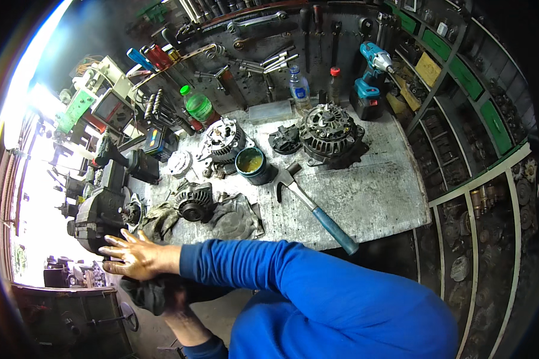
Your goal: The person selects a bearing from a tray, washes hands, puts on a glove, and installs the bearing into a component on a bench grinder. The person then removes the glove and continues handling the bearing.
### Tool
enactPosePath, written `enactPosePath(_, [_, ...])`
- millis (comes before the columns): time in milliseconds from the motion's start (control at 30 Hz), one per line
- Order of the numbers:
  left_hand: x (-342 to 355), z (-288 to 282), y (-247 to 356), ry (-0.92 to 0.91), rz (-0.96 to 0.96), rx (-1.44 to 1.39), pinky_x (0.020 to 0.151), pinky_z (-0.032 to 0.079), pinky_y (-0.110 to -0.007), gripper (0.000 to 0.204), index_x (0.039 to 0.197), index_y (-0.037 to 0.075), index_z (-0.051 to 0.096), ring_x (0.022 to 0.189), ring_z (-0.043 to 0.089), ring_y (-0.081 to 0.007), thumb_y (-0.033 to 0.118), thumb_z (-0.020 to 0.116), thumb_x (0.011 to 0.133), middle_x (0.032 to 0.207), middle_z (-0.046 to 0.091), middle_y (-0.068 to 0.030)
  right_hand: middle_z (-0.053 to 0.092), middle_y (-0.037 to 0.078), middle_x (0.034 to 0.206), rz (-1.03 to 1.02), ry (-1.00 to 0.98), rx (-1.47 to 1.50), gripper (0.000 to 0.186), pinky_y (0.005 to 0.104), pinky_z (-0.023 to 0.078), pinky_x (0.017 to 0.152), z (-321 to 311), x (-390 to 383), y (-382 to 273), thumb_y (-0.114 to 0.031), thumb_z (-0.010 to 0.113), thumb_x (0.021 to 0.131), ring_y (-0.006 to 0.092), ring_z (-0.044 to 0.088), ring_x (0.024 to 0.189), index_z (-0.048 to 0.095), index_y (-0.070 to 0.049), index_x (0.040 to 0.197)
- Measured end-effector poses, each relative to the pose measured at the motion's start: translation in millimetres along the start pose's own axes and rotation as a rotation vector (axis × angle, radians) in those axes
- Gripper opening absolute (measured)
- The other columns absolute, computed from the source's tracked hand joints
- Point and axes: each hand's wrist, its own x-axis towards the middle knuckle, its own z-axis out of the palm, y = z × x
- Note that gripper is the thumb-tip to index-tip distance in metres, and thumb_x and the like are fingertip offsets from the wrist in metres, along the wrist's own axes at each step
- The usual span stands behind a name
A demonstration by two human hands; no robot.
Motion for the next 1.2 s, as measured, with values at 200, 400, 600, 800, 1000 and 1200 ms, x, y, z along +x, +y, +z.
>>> enactPosePath(200, [3.6,-13.4,3.7,0.016,-0.008,0.037,0.095,0.04,-0.036,0.034,0.123,0.003,0.051,0.107,0.053,-0.0238,0.022,0.059,0.096,0.116,0.054,-0.0094,0.045,0.022,0.155,-0.428,-0.074,0.082,0.092,0.0682,0.011,0.121,4.1,-14.5,-7.9,-0.073,0.053,0.089,0.0432,0.035,0.147,0.039,-0.01,0.155])
enactPosePath(400, [14.9,-19.4,4.7,0.019,0.03,0.054,0.087,0.043,-0.035,0.028,0.114,0.003,0.056,0.097,0.055,-0.0233,0.02,0.063,0.093,0.105,0.056,-0.0084,0.067,0.022,0.115,-0.436,-0.008,0.248,0.072,0.0588,0.021,0.121,-3.0,-4.8,-19.0,-0.057,0.07,0.08,0.0398,0.061,0.118,0.059,-0.005,0.13])
enactPosePath(600, [21.5,-22.7,-5.6,0.002,0.055,0.055,0.079,0.045,-0.034,0.022,0.105,0.004,0.06,0.087,0.058,-0.0229,0.017,0.067,0.089,0.095,0.058,-0.0074,0.064,0.009,0.081,-0.409,0.248,0.76,0.015,0.0338,0.051,0.073,15.7,-19.1,-20.8,-0.013,0.072,0.081,0.0186,0.062,0.077,0.063,-0.002,0.088])
enactPosePath(800, [18.2,-11.1,3.4,-0.033,0.092,0.036,0.071,0.047,-0.034,0.017,0.096,0.004,0.064,0.078,0.06,-0.0224,0.015,0.071,0.085,0.084,0.06,-0.0064,0.068,0.008,0.086,-0.035,0.22,0.961,0.02,0.0323,0.054,0.074,34.1,-28.9,-10.7,-0.021,0.07,0.093,0.0169,0.066,0.076,0.066,-0.002,0.095])
enactPosePath(1000, [6.0,-26.1,26.2,-0.132,0.319,0.298,0.059,0.048,-0.036,0.016,0.077,0.006,0.066,0.058,0.06,-0.0248,0.017,0.078,0.078,0.064,0.058,-0.0073,0.061,0.026,0.131,0.197,-0.095,1.774,0.086,0.0561,0.047,0.104,23.1,-43.4,24.6,-0.074,0.051,0.092,0.0423,0.065,0.112,0.046,-0.006,0.143])
enactPosePath(1200, [-16.5,-65.7,61.7,-0.263,0.294,0.225,0.093,0.054,-0.038,0.056,0.128,-0.005,0.062,0.098,0.068,-0.0242,0.02,0.082,0.082,0.108,0.071,-0.0136,0.047,0.014,0.148,0.185,0.129,1.69,0.1,0.0737,0.031,0.109,21.2,-39.2,42.9,-0.083,0.053,0.086,0.0353,0.042,0.14,0.033,-0.016,0.158])
